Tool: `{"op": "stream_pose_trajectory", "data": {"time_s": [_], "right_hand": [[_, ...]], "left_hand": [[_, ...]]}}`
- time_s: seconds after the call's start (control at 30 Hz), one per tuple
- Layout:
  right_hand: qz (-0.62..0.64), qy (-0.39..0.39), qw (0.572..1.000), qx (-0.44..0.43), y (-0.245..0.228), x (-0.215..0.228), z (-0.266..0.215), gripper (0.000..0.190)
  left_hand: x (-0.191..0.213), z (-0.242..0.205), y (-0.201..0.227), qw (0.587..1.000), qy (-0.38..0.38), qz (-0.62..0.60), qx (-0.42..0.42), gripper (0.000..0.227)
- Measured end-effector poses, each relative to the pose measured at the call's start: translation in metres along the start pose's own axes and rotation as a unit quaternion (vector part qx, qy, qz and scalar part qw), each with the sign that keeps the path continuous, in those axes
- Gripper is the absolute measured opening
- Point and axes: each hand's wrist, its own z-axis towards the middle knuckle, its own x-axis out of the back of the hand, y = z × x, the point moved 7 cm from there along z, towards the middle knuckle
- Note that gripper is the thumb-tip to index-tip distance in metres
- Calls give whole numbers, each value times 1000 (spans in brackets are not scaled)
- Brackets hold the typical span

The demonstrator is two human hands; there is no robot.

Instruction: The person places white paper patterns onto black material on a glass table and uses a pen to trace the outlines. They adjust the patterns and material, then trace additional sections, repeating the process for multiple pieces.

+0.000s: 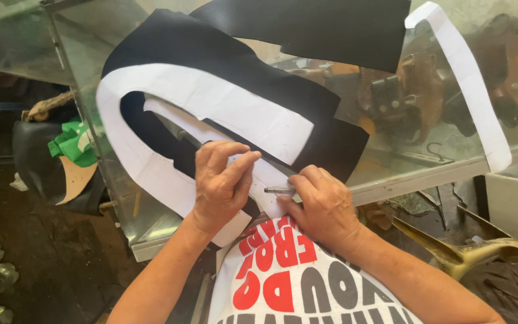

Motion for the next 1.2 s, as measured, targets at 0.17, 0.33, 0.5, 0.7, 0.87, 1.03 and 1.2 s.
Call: {"op": "stream_pose_trajectory", "data": {"time_s": [0.17, 0.33, 0.5, 0.7, 0.87, 1.03, 1.2], "right_hand": [[-13, -51, 997, -49, 6, -5, -4, 28], [-51, -76, 995, -47, 20, -6, -20, 32], [-17, -87, 994, -71, 34, -10, -18, 32], [-6, -117, 990, -82, 31, -10, -12, 27], [-52, -126, 990, -38, 21, -19, -14, 15], [-51, -131, 990, -28, 16, -15, -8, 28], [-55, -125, 990, -40, 23, -20, -8, 31]], "left_hand": [[-5, 21, -4, 983, -71, 160, -48, 37], [1, 22, -49, 963, -100, 251, -8, 46], [31, 13, -86, 971, -48, 230, 52, 38], [39, 13, -104, 975, 13, 201, 98, 26], [35, 14, -97, 960, -17, 264, 94, 30], [51, 8, -98, 962, -5, 252, 106, 31], [60, 3, -103, 968, -2, 237, 81, 33]]}}
